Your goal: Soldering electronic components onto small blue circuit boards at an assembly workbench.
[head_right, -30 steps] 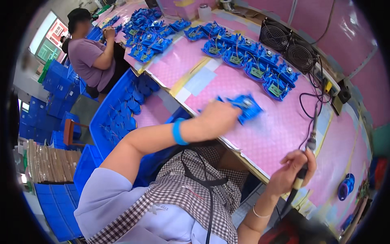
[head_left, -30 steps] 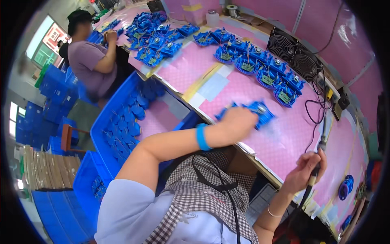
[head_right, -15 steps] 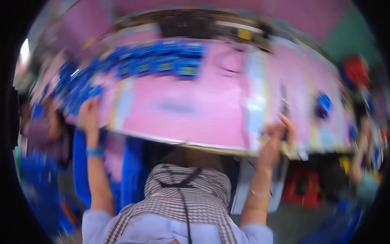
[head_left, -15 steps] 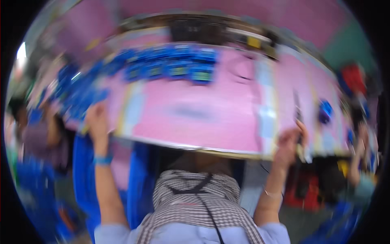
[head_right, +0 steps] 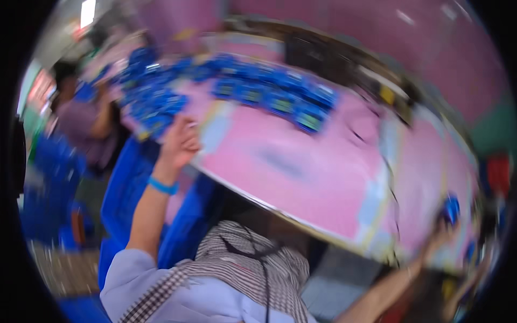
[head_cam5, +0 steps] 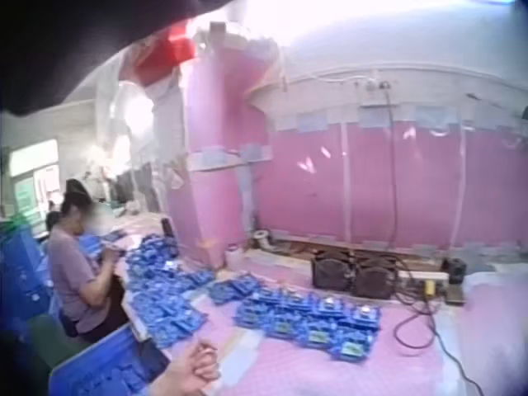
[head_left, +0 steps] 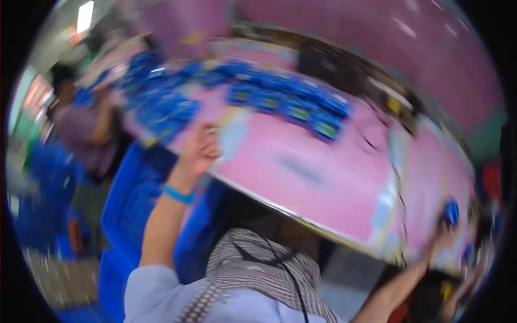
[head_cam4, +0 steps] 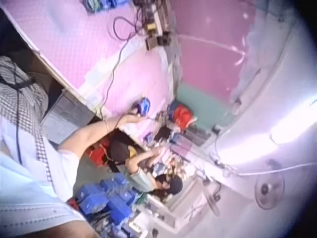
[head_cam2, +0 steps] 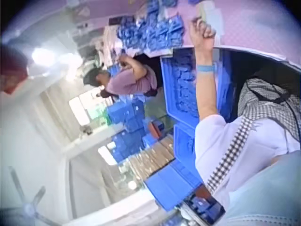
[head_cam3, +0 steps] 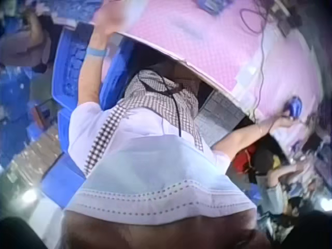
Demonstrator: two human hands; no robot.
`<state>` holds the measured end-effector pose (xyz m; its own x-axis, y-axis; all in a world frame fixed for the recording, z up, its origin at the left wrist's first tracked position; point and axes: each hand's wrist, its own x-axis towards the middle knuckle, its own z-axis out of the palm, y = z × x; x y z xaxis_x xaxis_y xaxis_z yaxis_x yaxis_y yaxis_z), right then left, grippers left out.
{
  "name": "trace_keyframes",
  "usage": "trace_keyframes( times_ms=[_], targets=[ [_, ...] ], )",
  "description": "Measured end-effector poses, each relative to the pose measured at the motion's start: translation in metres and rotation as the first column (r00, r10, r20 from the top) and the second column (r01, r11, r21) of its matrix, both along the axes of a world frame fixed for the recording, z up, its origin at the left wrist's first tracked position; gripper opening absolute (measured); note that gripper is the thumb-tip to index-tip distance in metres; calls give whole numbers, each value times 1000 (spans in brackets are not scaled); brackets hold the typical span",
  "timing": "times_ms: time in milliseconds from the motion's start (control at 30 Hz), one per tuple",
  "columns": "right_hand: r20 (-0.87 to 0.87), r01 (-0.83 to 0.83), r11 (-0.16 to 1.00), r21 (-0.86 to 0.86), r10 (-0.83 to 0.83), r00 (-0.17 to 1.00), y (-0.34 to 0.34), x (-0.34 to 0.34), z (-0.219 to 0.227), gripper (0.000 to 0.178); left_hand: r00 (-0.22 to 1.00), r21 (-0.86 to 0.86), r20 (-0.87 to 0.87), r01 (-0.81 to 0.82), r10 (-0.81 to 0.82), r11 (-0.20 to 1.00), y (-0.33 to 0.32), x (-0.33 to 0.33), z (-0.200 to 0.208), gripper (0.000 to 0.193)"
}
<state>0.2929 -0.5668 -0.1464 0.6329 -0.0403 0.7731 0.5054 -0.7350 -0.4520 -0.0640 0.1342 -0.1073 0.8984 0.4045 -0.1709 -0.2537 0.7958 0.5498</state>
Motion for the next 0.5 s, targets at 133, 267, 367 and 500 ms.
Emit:
trace_keyframes(
  times_ms=[133, 267, 367, 500],
  targets=[
    [21, 92, 986, 138, -96, 995, 20, 20, 9, 26, 890, 367, -71, -397, 451, 841, 60, -25, 53, 43],
    [47, -85, 905, 417, 72, 996, 71, 29, -1, 25, 383, 956, 284, -45, 879, -290, 91, -6, 89, 39],
    [40, -159, 892, 423, 157, 987, 166, -35, 31, 21, 575, 666, 476, 259, 666, -699, 146, 25, 63, 25],
    [-181, -209, 887, 411, 305, 935, 207, -63, 5, 26, 657, 631, 222, 467, 720, -620, 164, 90, 32, 23]
  ],
)
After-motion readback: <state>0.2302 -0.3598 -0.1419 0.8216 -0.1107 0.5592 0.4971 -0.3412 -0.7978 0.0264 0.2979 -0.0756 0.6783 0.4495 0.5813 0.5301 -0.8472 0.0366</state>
